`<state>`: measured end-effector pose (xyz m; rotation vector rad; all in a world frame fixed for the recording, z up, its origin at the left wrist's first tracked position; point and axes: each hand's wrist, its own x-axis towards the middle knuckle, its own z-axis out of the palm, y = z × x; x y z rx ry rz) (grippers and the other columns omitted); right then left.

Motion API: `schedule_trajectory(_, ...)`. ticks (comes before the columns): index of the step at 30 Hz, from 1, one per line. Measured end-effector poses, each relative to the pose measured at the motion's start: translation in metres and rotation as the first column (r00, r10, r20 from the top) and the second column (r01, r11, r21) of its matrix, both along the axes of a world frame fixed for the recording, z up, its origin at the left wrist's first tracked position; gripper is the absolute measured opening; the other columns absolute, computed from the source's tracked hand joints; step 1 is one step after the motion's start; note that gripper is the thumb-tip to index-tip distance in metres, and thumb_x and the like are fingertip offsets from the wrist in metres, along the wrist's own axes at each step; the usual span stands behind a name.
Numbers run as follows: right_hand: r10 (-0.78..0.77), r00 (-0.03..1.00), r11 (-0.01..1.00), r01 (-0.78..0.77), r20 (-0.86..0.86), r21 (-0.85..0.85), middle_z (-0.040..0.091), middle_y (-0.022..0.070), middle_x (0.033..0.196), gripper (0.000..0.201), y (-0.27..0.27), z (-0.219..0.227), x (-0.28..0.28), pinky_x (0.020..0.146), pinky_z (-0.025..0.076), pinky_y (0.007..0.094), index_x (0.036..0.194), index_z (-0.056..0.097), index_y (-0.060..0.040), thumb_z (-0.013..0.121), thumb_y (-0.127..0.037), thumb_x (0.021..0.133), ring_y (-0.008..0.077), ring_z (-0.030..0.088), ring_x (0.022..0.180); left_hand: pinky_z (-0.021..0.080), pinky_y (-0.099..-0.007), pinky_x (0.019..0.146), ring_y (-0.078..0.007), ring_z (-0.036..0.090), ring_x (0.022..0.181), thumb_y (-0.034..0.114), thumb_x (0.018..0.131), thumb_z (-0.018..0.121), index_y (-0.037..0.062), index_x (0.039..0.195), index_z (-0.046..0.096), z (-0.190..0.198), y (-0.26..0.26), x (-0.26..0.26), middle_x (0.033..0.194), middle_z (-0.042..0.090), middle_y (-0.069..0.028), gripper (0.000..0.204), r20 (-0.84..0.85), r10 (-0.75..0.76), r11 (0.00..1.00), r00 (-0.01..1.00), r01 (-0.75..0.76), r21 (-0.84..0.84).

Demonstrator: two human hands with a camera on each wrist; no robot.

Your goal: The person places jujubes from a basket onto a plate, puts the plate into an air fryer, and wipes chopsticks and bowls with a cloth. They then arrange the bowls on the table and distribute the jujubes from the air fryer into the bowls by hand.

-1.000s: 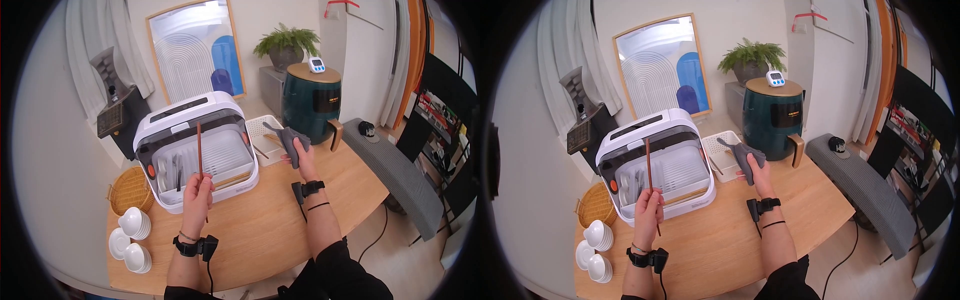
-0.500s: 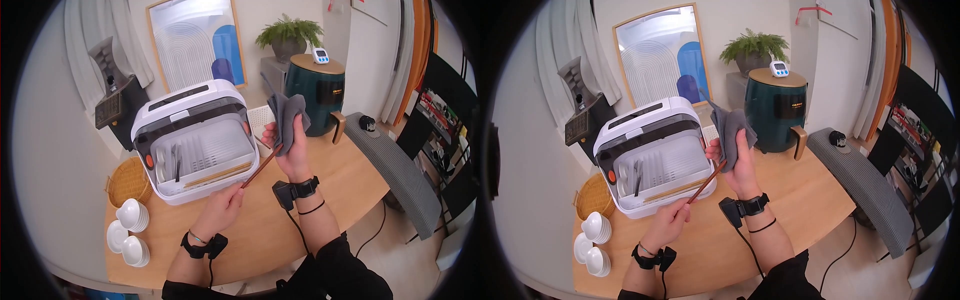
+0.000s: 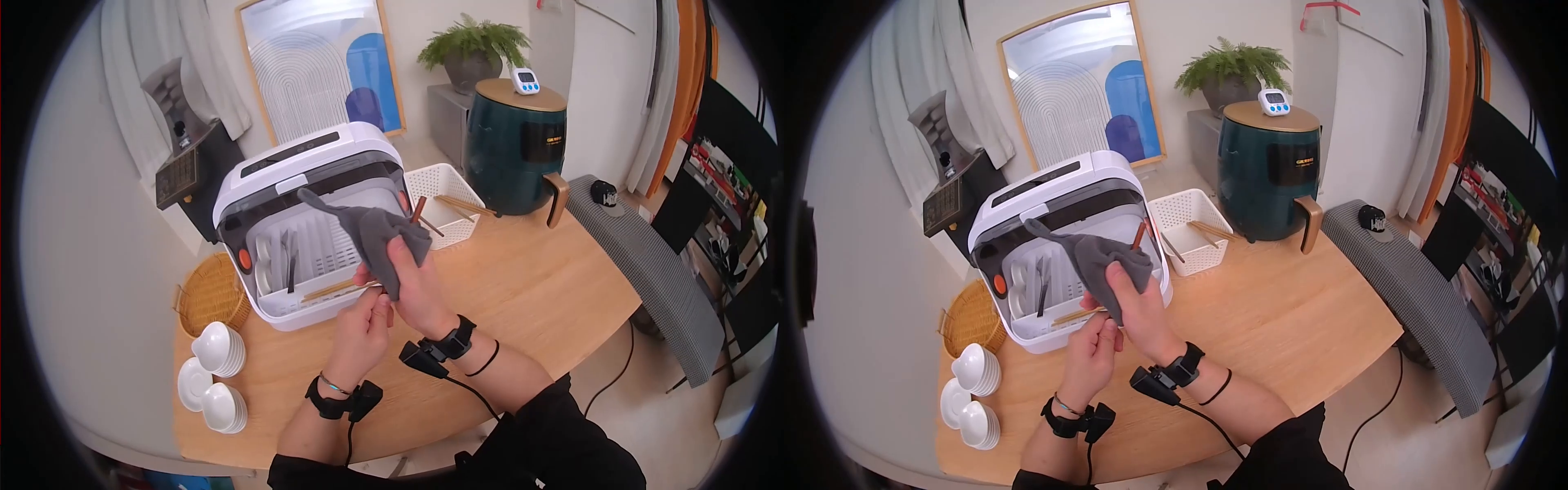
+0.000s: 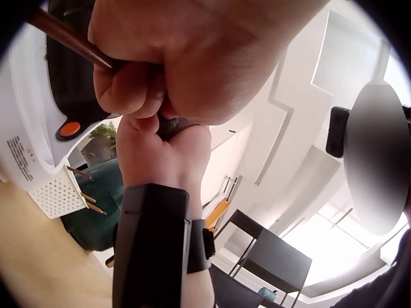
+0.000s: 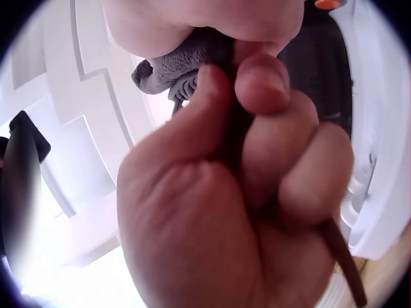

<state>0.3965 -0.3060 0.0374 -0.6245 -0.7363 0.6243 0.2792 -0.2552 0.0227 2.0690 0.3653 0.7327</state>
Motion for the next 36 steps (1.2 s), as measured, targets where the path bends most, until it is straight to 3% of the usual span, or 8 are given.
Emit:
schedule_trajectory(6,-0.113,0.985,0.994,0.111,0.127,0.021,0.069,0.0089,0.099,0.030,-0.010,0.009,0.008,0.070,0.054,0.0266,0.115,0.062,0.0004,0.066,-0.021,0.095,0.0116,0.066,0.079,0.042,-0.0244,0.058,-0.0090,0.053,0.064,0.009,0.096,0.058,-0.0006,0.108,0.062,0.030,0.001,-0.019,0.076,0.060,-0.0034,0.016,0.139,0.114,0.951,0.984,-0.149,0.271)
schedule_trajectory(12,-0.288,0.264,0.924,0.330,0.921,0.194,0.061,0.0114,0.078,0.035,-0.028,0.021,-0.004,0.064,0.051,0.0423,0.100,0.054,-0.0050,0.077,-0.020,0.077,0.0345,0.064,0.075,0.039,-0.0217,0.056,-0.0098,0.052,0.065,0.005,0.086,0.071,0.0017,0.111,0.066,0.063,-0.019,-0.053,0.076,0.057,-0.0038,0.026,0.333,0.247,0.903,0.910,-0.341,0.262)
schedule_trajectory(16,-0.249,0.215,0.918,0.363,0.944,0.159,0.060,0.0113,0.078,0.035,-0.031,0.021,-0.009,0.064,0.051,0.0427,0.100,0.053,-0.0064,0.076,-0.019,0.076,0.0337,0.064,0.075,0.038,-0.0226,0.054,-0.0094,0.051,0.062,0.007,0.089,0.070,-0.0011,0.097,0.069,0.062,-0.010,-0.060,0.075,0.057,-0.0012,0.012,0.310,0.197,0.891,0.930,-0.301,0.339)
schedule_trajectory(21,-0.241,-0.018,0.881,0.415,0.970,0.227,0.061,0.0128,0.079,0.037,-0.031,0.022,0.025,0.064,0.051,0.0411,0.100,0.054,-0.0054,0.076,-0.016,0.072,0.0344,0.063,0.077,0.023,-0.0187,0.047,-0.0040,0.030,0.053,0.018,0.103,0.051,-0.0007,0.097,0.057,0.072,0.007,-0.087,0.070,0.044,0.0025,0.020,0.824,0.305,0.928,0.477,-0.342,-0.146)
schedule_trajectory(24,-0.360,0.100,0.766,0.599,0.928,0.233,0.065,0.0105,0.087,0.033,-0.031,0.015,0.061,0.068,0.052,0.0368,0.105,0.057,-0.0049,0.074,-0.014,0.079,0.0251,0.067,0.081,0.020,-0.0187,0.044,-0.0030,0.026,0.052,0.021,0.105,0.047,0.0007,0.100,0.056,0.091,0.031,-0.115,0.070,0.041,0.0032,0.022,0.901,0.297,0.932,0.316,-0.303,-0.201)
schedule_trajectory(27,-0.147,0.946,0.985,0.168,0.290,-0.048,0.065,0.0030,0.106,0.035,-0.045,0.029,0.072,0.088,0.047,0.0288,0.120,0.059,-0.0008,0.068,-0.022,0.093,0.0101,0.057,0.097,0.024,-0.0183,0.043,-0.0029,0.028,0.050,0.022,0.106,0.047,0.0015,0.102,0.057,0.099,0.050,-0.130,0.073,0.045,0.0024,0.024,0.897,0.338,0.934,0.285,-0.217,-0.283)
schedule_trajectory(32,0.190,0.803,0.982,-0.156,0.565,-0.109,0.060,0.0051,0.119,0.043,-0.065,0.035,0.059,0.096,0.044,0.0290,0.126,0.055,0.0002,0.067,-0.025,0.093,0.0121,0.053,0.109,0.028,-0.0173,0.038,-0.0032,0.038,0.047,0.026,0.106,0.046,0.0048,0.102,0.057,0.076,0.054,-0.070,0.071,0.052,0.0012,0.024,0.746,0.419,0.893,0.518,-0.083,-0.443)
schedule_trajectory(36,0.333,0.907,0.935,-0.354,0.256,0.036,0.061,0.0076,0.118,0.047,-0.074,0.044,0.045,0.083,0.053,0.0302,0.126,0.055,0.0004,0.069,-0.029,0.092,0.0135,0.059,0.101,0.032,-0.0179,0.042,-0.0046,0.043,0.053,0.024,0.105,0.047,0.0060,0.104,0.056,0.043,0.078,-0.042,0.073,0.053,0.0006,0.021,0.727,0.331,0.862,0.601,0.120,-0.492)
